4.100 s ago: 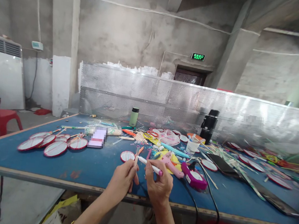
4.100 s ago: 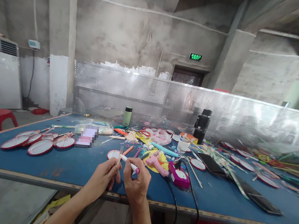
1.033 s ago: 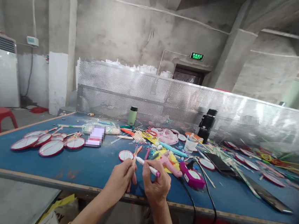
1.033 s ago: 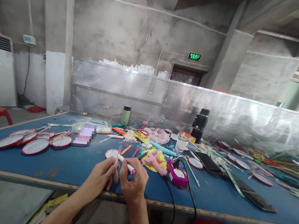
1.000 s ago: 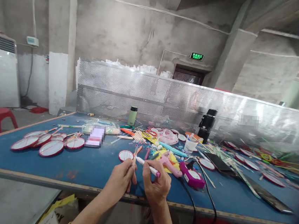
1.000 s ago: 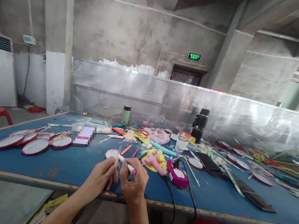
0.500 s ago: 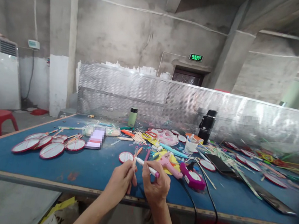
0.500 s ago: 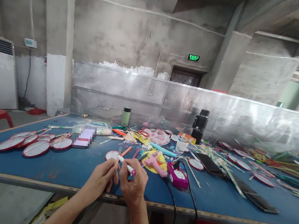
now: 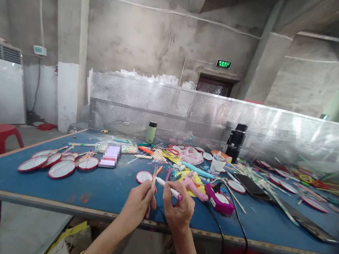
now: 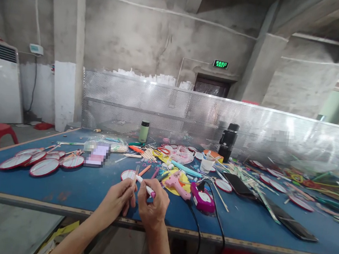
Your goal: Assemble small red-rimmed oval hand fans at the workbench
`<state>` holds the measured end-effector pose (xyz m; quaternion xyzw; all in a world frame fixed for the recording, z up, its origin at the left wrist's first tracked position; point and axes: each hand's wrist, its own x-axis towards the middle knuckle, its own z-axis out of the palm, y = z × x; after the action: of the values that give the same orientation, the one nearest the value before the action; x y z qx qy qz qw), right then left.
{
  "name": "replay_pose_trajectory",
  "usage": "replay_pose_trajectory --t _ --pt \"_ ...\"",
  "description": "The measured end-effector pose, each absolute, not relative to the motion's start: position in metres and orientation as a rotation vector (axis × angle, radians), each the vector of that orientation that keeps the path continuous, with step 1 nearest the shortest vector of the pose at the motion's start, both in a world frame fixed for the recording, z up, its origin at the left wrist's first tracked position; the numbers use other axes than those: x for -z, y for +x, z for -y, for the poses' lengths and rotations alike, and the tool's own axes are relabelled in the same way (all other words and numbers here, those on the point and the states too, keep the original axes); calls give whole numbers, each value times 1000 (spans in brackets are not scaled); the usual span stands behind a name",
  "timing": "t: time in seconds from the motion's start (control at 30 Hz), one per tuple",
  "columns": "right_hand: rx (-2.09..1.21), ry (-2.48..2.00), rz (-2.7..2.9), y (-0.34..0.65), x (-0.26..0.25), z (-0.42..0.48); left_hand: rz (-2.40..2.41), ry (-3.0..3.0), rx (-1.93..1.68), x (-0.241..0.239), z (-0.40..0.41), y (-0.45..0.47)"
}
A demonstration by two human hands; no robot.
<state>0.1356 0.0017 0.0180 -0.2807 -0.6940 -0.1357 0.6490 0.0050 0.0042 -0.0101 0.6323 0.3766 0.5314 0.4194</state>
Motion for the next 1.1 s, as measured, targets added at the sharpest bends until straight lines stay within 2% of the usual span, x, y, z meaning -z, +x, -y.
replay_pose_trajectory --t 1.1 --pt "353 -677 1591 134 -21 0 -936 1588 -1327 3 0 4"
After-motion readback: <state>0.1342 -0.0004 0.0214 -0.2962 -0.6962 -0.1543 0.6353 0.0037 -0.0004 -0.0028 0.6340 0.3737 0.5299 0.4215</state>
